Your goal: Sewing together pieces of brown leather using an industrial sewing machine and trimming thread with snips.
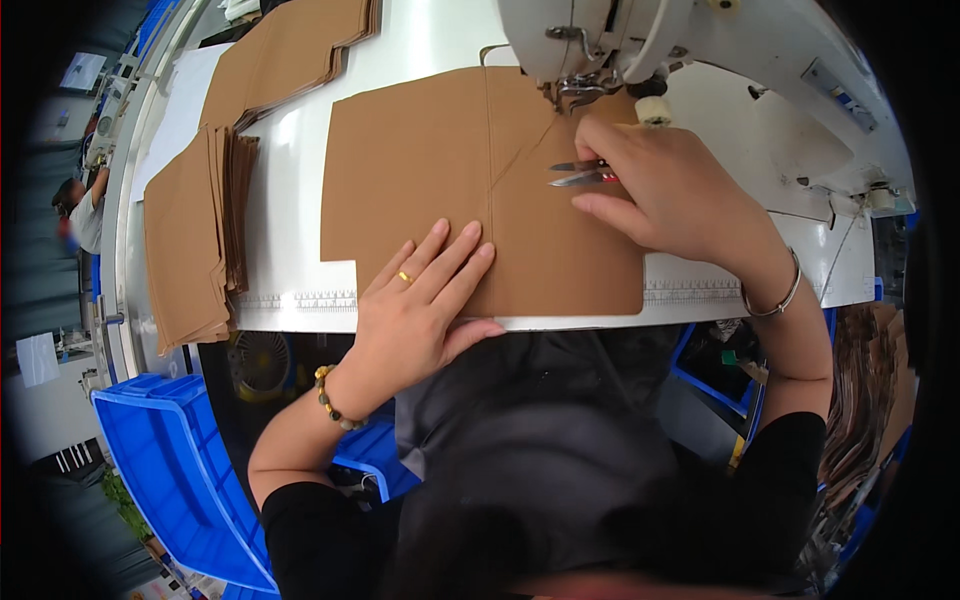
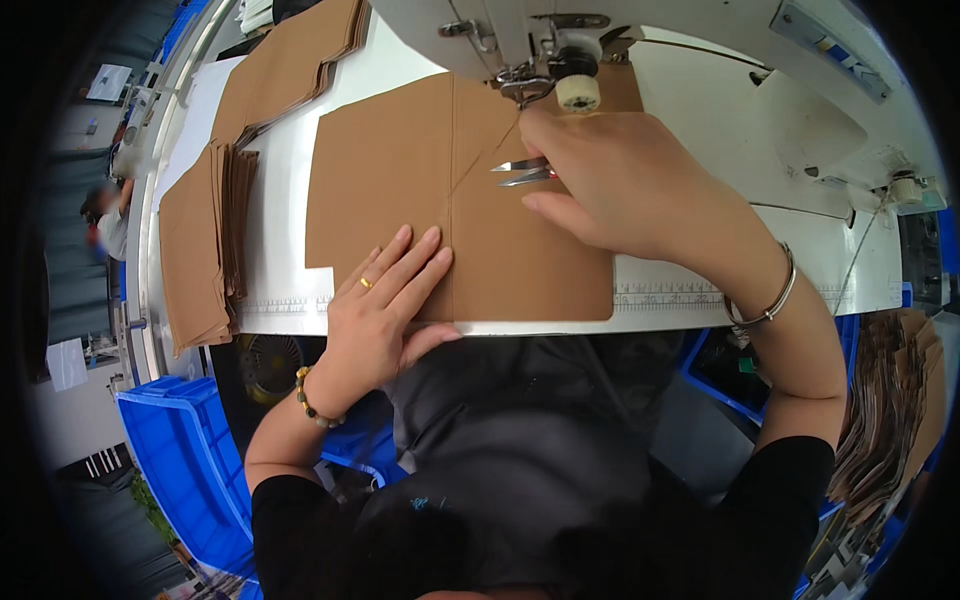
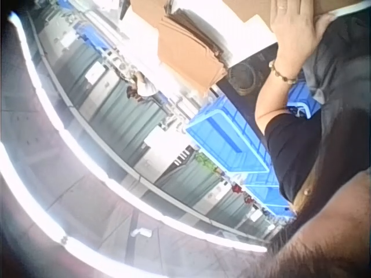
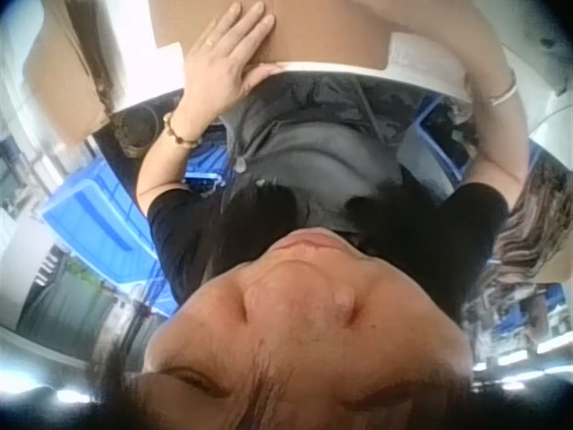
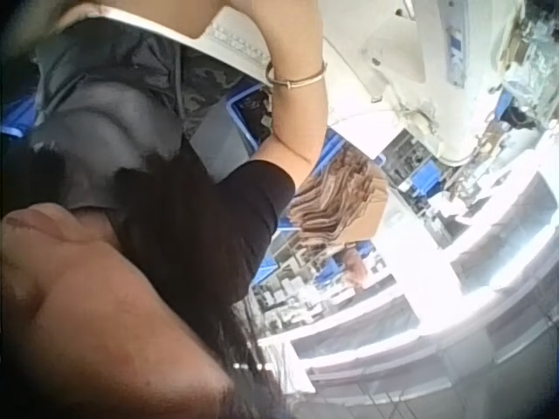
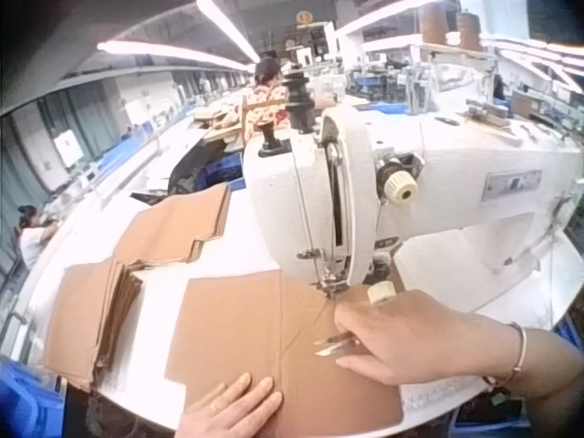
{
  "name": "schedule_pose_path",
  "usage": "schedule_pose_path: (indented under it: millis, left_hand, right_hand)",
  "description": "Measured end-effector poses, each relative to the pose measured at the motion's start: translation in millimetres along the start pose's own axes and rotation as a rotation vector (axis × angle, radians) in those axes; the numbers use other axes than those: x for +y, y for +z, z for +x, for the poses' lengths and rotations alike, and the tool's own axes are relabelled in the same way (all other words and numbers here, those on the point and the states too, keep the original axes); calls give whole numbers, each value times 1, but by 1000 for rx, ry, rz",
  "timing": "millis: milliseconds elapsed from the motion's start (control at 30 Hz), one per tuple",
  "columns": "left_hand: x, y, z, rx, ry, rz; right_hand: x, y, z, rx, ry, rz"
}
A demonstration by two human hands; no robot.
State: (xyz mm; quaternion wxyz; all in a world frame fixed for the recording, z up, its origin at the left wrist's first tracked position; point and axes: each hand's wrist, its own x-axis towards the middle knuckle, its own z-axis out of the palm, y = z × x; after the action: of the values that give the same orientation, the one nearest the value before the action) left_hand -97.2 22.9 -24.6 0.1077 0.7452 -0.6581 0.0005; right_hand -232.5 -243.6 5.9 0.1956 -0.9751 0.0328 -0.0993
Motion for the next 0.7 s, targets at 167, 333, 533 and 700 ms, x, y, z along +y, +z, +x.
schedule_pose_path:
  millis: [167,333,533,700]
  left_hand:
    - [6,-12,-31,67,-86,-101]
    - [2,-20,1,123,-279,-202]
    - [-8,4,47,168,-258,-246]
    - [-10,5,53,80,-357,-291]
  right_hand:
    - [-4,17,20,68,-166,161]
    - [0,32,23,61,-72,333]
    - [0,35,17,47,-16,283]
    - [-5,41,13,34,21,307]
